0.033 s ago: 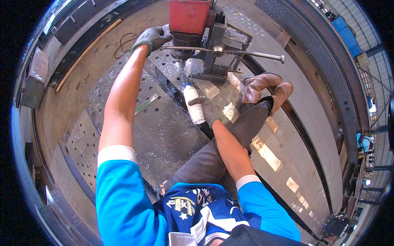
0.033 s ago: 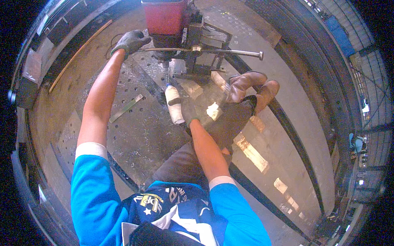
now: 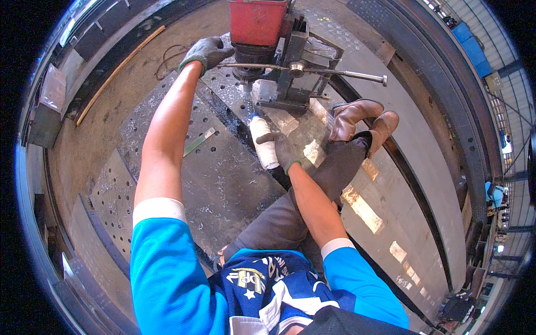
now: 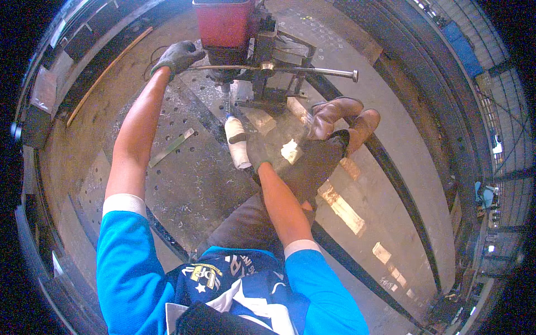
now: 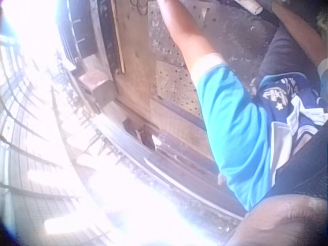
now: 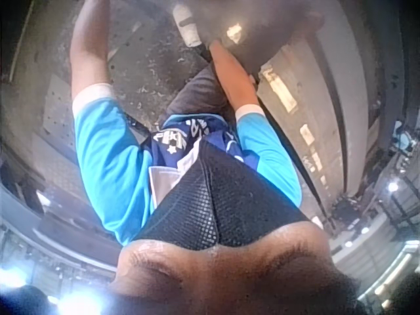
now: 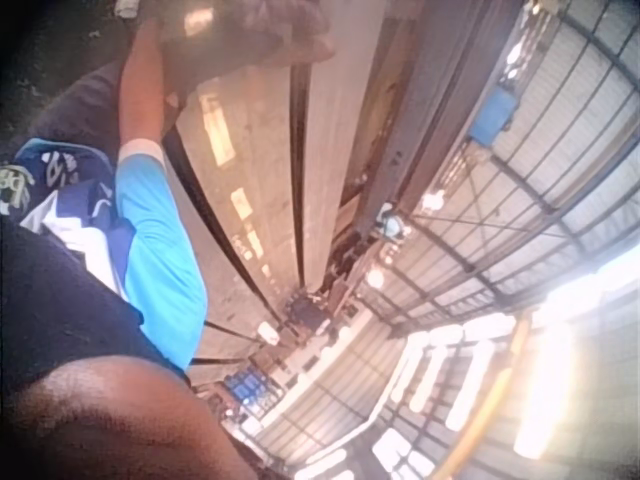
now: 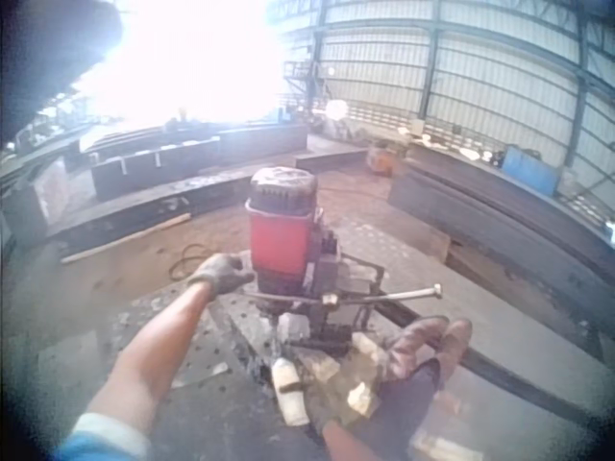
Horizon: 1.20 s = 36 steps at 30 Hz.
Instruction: The person operates a red industrial machine on a perforated metal plate, using a long metal rod to manipulate a component while seated on the floor. The person repeatedly adjusts the machine and the rod throughout the clip.
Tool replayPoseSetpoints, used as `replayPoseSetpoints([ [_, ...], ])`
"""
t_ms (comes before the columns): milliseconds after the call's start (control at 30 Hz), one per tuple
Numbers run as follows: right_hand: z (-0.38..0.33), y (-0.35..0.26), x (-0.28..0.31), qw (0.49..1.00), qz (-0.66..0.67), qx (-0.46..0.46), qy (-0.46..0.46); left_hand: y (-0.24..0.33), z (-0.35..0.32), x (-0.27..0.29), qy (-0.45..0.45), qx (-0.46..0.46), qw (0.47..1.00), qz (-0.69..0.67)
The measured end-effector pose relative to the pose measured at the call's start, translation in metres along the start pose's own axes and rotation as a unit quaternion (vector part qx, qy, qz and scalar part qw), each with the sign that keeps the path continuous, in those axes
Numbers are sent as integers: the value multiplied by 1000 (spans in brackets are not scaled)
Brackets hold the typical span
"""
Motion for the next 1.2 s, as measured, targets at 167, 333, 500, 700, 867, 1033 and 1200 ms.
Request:
replayPoseSetpoints([
  [167,3,-5,-3,999,-39,14,35,2,-7,3,-1,7,1000,-10],
  [333,-23,-45,9,971,-203,74,105,2,0,4,6,9,1000,-20],
  [500,-28,-60,11,985,-162,26,51,0,1,1,31,-8,999,-5],
  [700,-9,-35,10,982,-147,95,65,3,-4,5,4,20,999,-30],
  [867,-3,-21,4,1000,-19,-1,-16,4,-4,6,11,12,1000,-15],
  [1033,9,-2,3,1000,-11,-20,7,1,-2,2,9,16,1000,-25],
  [1200,12,7,3,998,-54,6,27,1,-5,4,10,17,999,-33],
])
Point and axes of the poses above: each hand's wrist, its own z-axis towards the middle knuckle, its own x-axis out of the back of the hand, y = z × x, the point moved 3 cm from there along z, towards the middle knuckle, and after that the axes turned 9 degrees about -z, right-handed, at the moved point
